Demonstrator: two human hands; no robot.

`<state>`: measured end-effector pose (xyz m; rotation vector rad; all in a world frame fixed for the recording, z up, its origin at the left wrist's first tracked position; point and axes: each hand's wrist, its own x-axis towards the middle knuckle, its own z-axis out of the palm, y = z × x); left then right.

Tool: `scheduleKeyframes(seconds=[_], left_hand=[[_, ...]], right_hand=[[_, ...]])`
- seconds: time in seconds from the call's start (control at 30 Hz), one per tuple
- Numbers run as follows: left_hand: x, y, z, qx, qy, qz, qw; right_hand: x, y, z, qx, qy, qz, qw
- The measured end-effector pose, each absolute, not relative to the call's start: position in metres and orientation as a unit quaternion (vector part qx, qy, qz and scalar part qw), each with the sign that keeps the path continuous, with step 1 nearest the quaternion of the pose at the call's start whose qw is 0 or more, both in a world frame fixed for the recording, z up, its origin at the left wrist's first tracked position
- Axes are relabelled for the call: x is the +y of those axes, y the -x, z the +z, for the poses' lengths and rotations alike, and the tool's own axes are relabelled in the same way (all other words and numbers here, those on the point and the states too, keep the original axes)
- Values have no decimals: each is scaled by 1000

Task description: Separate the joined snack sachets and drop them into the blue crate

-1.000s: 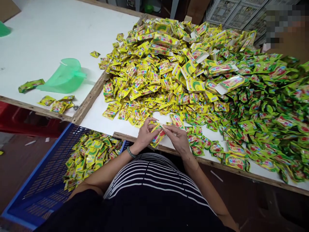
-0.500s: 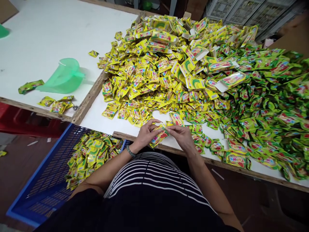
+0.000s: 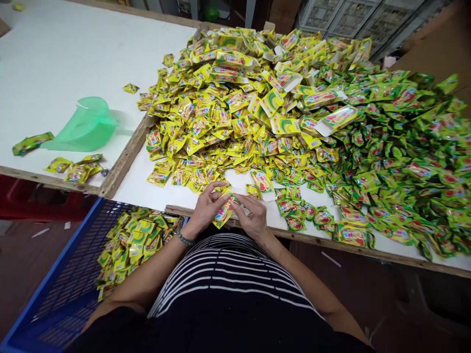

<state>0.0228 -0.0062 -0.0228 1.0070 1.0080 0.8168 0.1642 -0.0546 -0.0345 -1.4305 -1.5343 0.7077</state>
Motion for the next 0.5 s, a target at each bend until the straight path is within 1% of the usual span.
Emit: scheduleKeyframes(seconds=[0.07, 0.13, 0.2, 0.27, 0.3, 0.37, 0.4, 0.43, 0.5], left_hand=[[-5, -3, -12, 475, -480, 323, 663], [-3, 34, 4, 503, -561, 229, 617], [-2, 83, 22, 517, -672, 99, 521], [-2, 127, 37, 521, -739, -41, 426], [-3, 142, 42, 541, -762, -66, 349], [-3, 151, 45, 558, -794, -63, 233], [-1, 145, 44, 555, -806, -36, 204], [1, 132, 42, 541, -817, -4, 198], [9, 93, 34, 496, -837, 73, 220]], right_hand=[[-54, -161, -33, -639, 550, 318, 434], [-53, -166, -34, -647, 537, 324, 434], [-51, -180, -40, -627, 584, 254, 449], [-48, -200, -52, -573, 672, 136, 449], [-45, -211, -59, -550, 710, 92, 431], [-41, -230, -72, -530, 749, 58, 392], [-40, -237, -77, -531, 759, 57, 373], [-39, -241, -80, -534, 762, 59, 361], [-40, -242, -81, -556, 747, 72, 357]])
